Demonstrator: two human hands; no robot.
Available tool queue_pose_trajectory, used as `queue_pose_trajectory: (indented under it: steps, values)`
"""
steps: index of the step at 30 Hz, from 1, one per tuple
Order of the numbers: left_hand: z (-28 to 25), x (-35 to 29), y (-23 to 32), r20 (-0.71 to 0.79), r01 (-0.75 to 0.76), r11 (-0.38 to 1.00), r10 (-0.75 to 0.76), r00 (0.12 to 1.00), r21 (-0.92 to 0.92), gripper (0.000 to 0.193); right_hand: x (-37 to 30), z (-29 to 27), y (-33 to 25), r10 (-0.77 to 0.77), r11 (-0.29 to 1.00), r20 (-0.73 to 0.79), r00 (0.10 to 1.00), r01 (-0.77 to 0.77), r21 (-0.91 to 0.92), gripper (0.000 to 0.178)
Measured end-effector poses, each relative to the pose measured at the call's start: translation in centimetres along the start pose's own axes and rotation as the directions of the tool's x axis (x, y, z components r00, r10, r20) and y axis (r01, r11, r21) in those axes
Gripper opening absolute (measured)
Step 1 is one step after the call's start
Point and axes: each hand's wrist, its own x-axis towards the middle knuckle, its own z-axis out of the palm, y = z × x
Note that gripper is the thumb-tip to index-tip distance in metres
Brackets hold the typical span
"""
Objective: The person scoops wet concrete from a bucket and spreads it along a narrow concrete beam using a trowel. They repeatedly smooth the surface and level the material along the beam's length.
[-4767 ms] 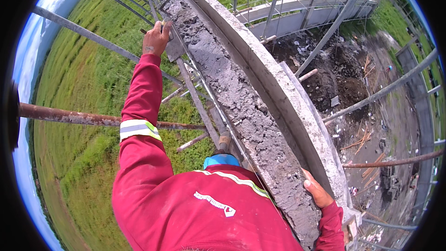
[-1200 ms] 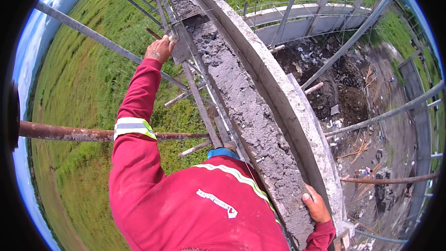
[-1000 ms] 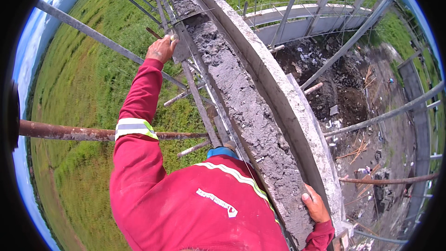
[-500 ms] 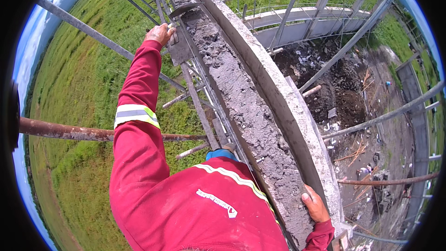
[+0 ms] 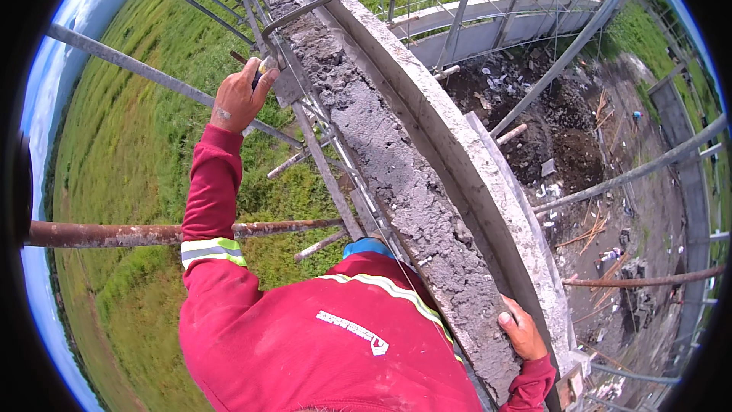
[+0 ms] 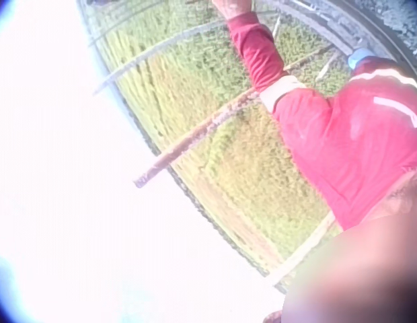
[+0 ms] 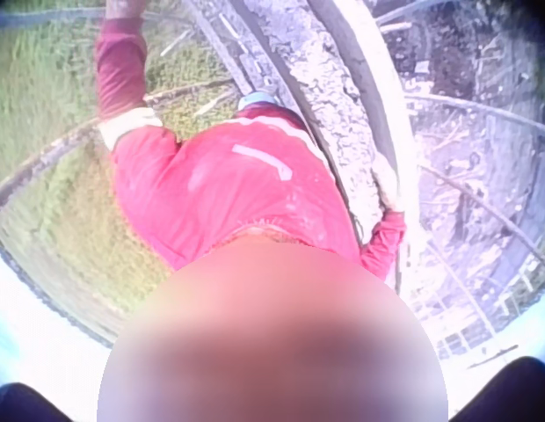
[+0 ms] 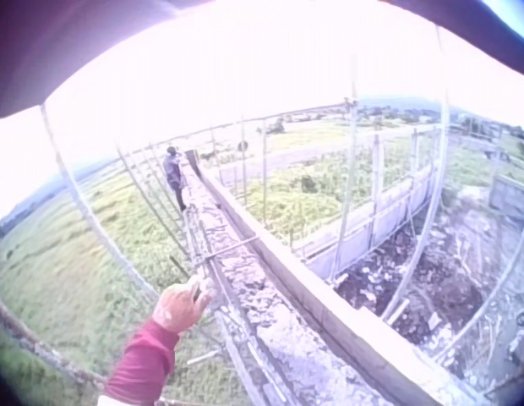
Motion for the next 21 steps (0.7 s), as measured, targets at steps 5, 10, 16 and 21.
queue_pose_trajectory:
  steps: [5,10,16,21]
  values:
    - [0.9,-1.3,-0.4,0.141,0.124,0.981,-0.146,0.979,0.151,0.049,-0.1,0.0,0.3,0.000,1.000,-0.005,1.000,0.000,-0.013,0.075]
    - [0.9,-1.3,0.9,-0.071,0.099,0.984,-0.110,0.991,-0.147,0.053,0.1,0.1,0.3,-0.012,1.000,0.016,1.000,0.011,0.025,0.074]
    - [2.9,0.4,8.8,-0.021,-0.168,0.917,0.172,0.985,-0.362,0.049,0.2,0.2,0.8,-0.049,0.999,-0.004,0.999,0.049,0.017,0.075]
    - [5.0,3.3,16.3,0.070,-0.373,0.816,0.446,0.892,-0.441,0.047,-0.1,0.1,1.6,0.034,0.999,-0.004,0.999,-0.034,-0.003,0.074]
